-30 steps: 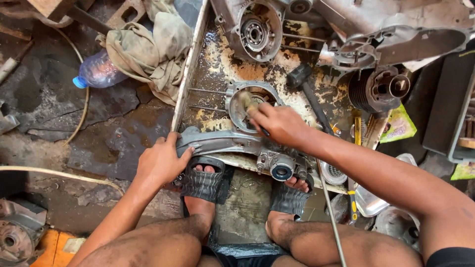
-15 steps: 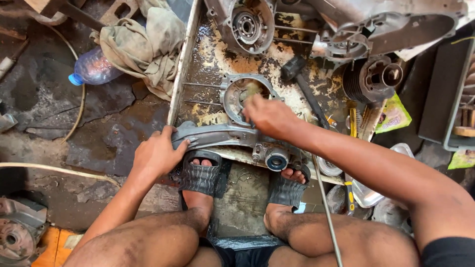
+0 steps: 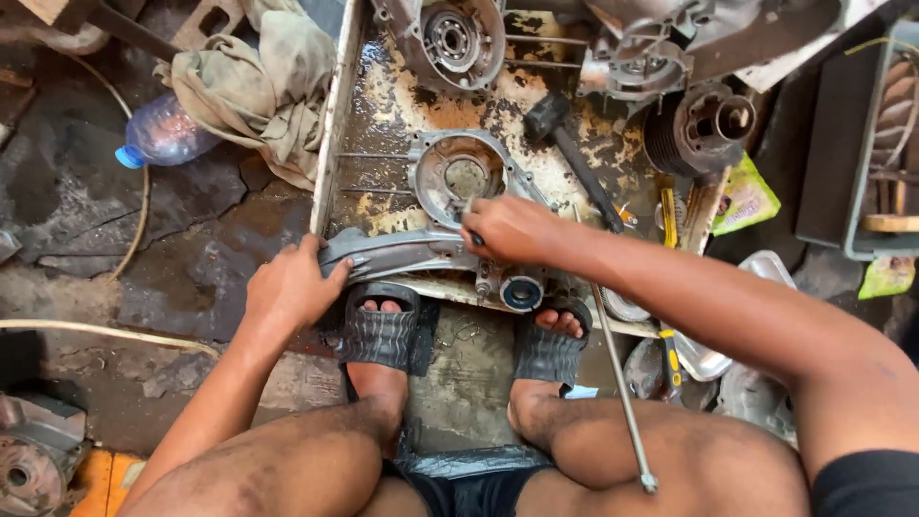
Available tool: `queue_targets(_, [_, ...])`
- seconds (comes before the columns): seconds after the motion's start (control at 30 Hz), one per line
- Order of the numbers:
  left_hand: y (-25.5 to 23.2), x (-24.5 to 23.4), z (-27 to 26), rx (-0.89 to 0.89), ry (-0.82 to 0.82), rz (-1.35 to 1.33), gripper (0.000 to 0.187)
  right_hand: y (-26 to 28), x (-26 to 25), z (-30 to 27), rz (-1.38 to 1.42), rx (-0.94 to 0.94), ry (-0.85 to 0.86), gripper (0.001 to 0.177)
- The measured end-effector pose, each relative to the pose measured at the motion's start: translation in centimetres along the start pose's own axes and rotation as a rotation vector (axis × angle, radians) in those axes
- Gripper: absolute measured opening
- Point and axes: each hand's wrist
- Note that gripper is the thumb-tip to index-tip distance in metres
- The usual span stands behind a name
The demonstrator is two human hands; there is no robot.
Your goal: The person scrubs a disassembled engine casing with a brush and solvent, then uses a screwdriver to remove a small component from a cylindrical opening. The person continues to scrub the casing and uses a hammer to tap a part into place.
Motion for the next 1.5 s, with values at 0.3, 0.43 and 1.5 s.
queue_targets(0.3, [0.8,0.8,0.1,0.016,-0.078,-0.037,0.052,1.2,-3.0,2.1,0.473,0.135,-0.156,0.03])
queue_targets(0.43, [0.5,1.1,-1.1,0.052,-0.157,-0.061,0.044,-0.5,-1.2,2.7,-0.155,0.189,0.019,0.043])
queue_targets(1.5, [3.1,5.1,-0.3,0.412,-0.681,-0.132,0.016,5.5,-2.0,-35.8,0.231,0.501,-0.54,0.032])
Point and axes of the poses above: each hand's wrist, its own z-axis towards the middle knuckle, its own x-axis out of the palm, y = z × x, and after that the axes turned 12 degrees about x, right-handed
